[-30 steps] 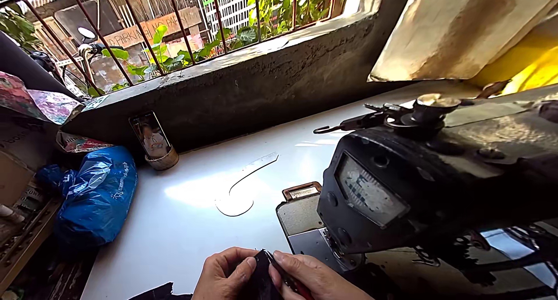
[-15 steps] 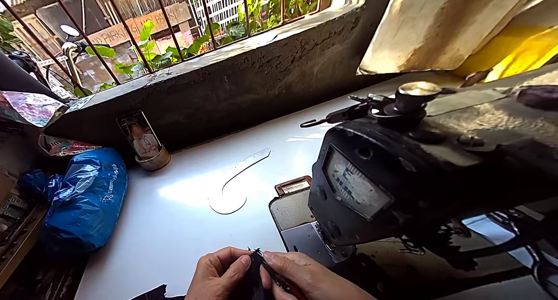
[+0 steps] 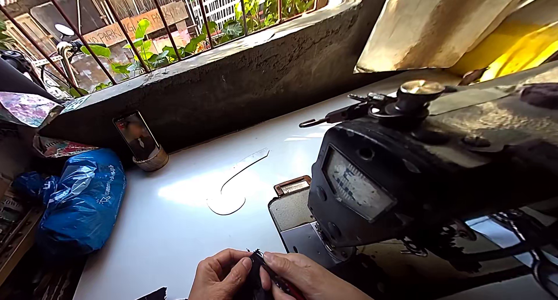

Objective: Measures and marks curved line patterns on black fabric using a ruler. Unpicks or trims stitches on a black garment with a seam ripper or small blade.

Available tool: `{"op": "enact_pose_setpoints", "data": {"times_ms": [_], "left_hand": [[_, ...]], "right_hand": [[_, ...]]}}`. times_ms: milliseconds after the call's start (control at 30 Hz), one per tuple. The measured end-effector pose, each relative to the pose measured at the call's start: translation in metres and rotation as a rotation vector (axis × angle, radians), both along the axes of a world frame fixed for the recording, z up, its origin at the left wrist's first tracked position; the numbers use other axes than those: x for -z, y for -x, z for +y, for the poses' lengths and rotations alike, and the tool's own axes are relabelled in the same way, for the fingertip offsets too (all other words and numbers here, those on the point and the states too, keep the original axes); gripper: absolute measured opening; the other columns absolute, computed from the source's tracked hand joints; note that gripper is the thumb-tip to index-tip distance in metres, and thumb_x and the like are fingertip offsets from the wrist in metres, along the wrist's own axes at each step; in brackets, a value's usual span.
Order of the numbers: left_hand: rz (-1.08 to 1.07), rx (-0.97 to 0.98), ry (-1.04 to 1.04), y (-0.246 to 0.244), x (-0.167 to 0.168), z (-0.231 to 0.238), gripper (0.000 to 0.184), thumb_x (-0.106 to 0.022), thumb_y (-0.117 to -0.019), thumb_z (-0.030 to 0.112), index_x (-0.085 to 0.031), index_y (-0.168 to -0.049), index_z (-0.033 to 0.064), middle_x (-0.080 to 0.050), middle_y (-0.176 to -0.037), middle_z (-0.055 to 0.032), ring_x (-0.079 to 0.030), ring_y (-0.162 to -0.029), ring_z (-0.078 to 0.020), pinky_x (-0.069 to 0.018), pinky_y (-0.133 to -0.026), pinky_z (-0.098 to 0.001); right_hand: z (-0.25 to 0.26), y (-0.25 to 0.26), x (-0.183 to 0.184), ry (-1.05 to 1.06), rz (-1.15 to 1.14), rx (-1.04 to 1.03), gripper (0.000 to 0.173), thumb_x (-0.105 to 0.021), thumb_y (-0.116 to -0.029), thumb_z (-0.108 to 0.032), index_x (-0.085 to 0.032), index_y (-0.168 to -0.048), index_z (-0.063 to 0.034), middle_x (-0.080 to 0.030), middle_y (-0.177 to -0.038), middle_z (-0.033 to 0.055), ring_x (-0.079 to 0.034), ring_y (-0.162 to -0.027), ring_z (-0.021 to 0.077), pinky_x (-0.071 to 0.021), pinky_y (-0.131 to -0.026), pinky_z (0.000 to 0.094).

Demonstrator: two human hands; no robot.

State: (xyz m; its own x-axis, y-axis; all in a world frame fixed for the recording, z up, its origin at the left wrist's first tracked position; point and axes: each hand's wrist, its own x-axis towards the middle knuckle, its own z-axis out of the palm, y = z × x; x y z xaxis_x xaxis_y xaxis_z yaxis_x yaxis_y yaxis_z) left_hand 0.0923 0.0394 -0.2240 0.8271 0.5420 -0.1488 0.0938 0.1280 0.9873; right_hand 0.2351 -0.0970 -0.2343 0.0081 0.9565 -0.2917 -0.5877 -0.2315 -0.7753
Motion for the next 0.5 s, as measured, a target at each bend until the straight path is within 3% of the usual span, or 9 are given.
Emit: {"op": "enact_pose_setpoints", "data": {"times_ms": [500], "left_hand": [[0.016, 0.054, -0.092, 0.0026, -0.0027, -0.0003, 0.019, -0.054, -0.0969, -0.006, -0.071, -0.100, 0.0011, -0.074, -0.081, 0.0029, -0.070, -0.073, -0.0025, -0.0586, -0.071, -0.0212]], "right_hand": [[-0.0011, 0.0081, -0.0021, -0.016, -0.024, 0.064, 0.038, -0.026, -0.1131, -0.028, -0.055, -0.094, -0.0128, -0.047, -0.056, -0.0085, -0.039, -0.040, -0.0007, -0.0349, -0.040, 0.0151]]}}
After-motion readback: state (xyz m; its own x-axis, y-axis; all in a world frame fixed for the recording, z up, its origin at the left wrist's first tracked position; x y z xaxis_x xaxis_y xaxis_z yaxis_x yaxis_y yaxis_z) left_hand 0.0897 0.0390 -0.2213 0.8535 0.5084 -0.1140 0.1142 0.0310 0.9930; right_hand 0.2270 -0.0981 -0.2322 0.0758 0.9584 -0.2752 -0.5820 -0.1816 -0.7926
